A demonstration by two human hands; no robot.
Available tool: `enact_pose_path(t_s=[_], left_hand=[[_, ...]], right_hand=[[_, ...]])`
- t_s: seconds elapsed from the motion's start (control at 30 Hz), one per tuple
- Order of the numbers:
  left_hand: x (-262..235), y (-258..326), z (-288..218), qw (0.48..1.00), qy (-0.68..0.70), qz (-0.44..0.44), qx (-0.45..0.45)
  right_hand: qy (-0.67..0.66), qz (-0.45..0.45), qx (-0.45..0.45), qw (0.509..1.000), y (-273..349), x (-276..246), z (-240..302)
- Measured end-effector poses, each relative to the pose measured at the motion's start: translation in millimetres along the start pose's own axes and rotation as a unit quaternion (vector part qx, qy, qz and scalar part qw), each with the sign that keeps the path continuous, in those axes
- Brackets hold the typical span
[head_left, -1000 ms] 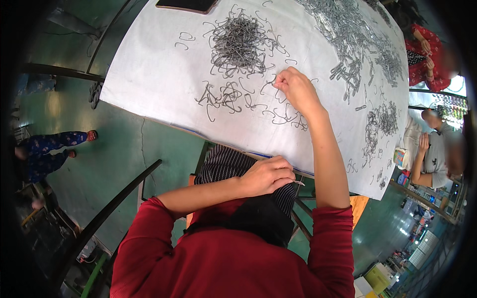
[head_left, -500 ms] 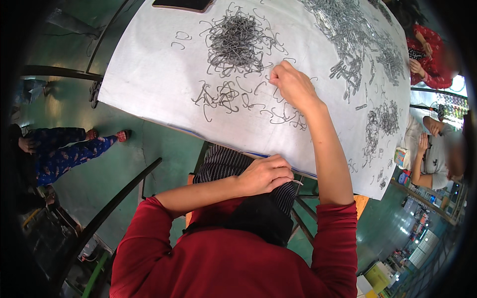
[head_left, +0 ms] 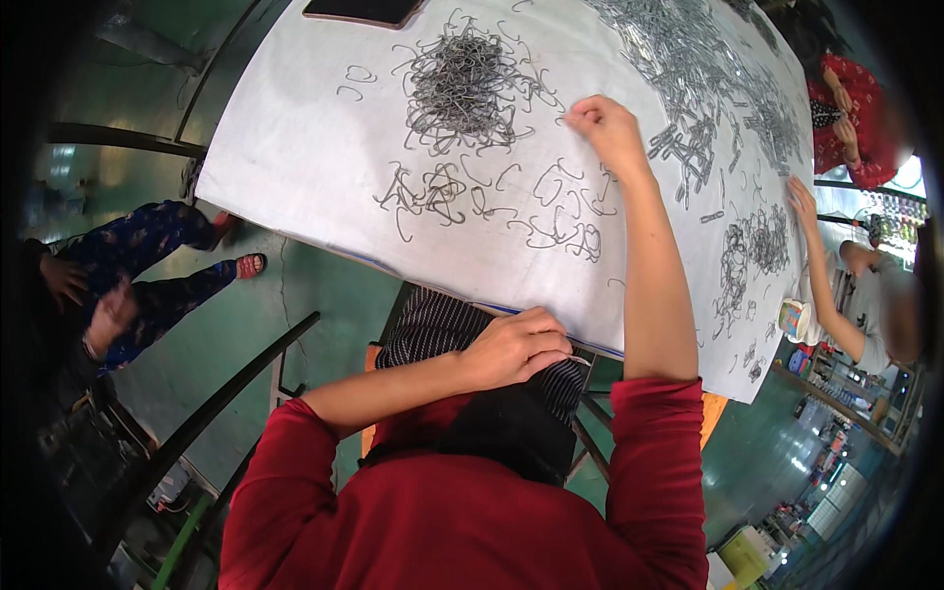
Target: The person picks small metal hooks from a table, links them together by hand, and hangs the assembled chains onto a nearby metal rack. The process repeats with additional hooks taken from the table.
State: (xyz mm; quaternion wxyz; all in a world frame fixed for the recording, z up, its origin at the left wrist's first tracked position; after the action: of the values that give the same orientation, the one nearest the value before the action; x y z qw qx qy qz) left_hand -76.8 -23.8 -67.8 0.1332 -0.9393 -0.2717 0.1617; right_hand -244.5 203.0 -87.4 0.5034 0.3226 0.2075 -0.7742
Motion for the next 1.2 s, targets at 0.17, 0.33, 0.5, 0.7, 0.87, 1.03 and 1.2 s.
enact_pose_path(t_s=[0.17, 0.33, 0.5, 0.7, 0.87, 1.03, 1.2], left_hand=[[0, -1, -2, 1.000, -0.003, -0.001, -0.004], [1, 0, -1, 1.000, -0.004, -0.008, -0.002], [2, 0, 0, 1.000, -0.012, 0.008, 0.005], [1, 3, 0, 1.000, -0.022, 0.012, 0.003], [2, 4, -3, 1.000, -0.008, -0.012, 0.017], [7, 5, -3, 1.000, -0.011, -0.011, 0.026], [5, 5, -2, 0.999, -0.019, -0.014, 0.022]], right_hand=[[-0.033, 0.079, 0.013, 0.996, 3, 9, -5], [-0.623, 0.064, 0.135, 0.768, 47, -21, -18], [-0.477, 0.099, 0.147, 0.861, 63, -10, -11], [-0.037, 0.213, 0.028, 0.976, 80, 61, 64], [0.100, 0.162, 0.051, 0.980, 86, 71, 78], [0.172, 0.152, 0.034, 0.973, 87, 84, 83], [0.135, 0.162, 0.030, 0.977, 82, 61, 79]])
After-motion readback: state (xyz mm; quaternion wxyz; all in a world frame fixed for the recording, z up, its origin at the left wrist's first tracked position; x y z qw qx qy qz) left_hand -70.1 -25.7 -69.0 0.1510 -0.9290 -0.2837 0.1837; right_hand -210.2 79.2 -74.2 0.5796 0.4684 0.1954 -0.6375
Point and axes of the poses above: each hand's wrist, its own y-axis away from the middle knuckle, its own x-axis out of the palm, z = x × y, the point moved 8 cm from there along -y, towards the middle knuckle, and after that the axes turned 1 degree about -z, right-handed, at the moved point
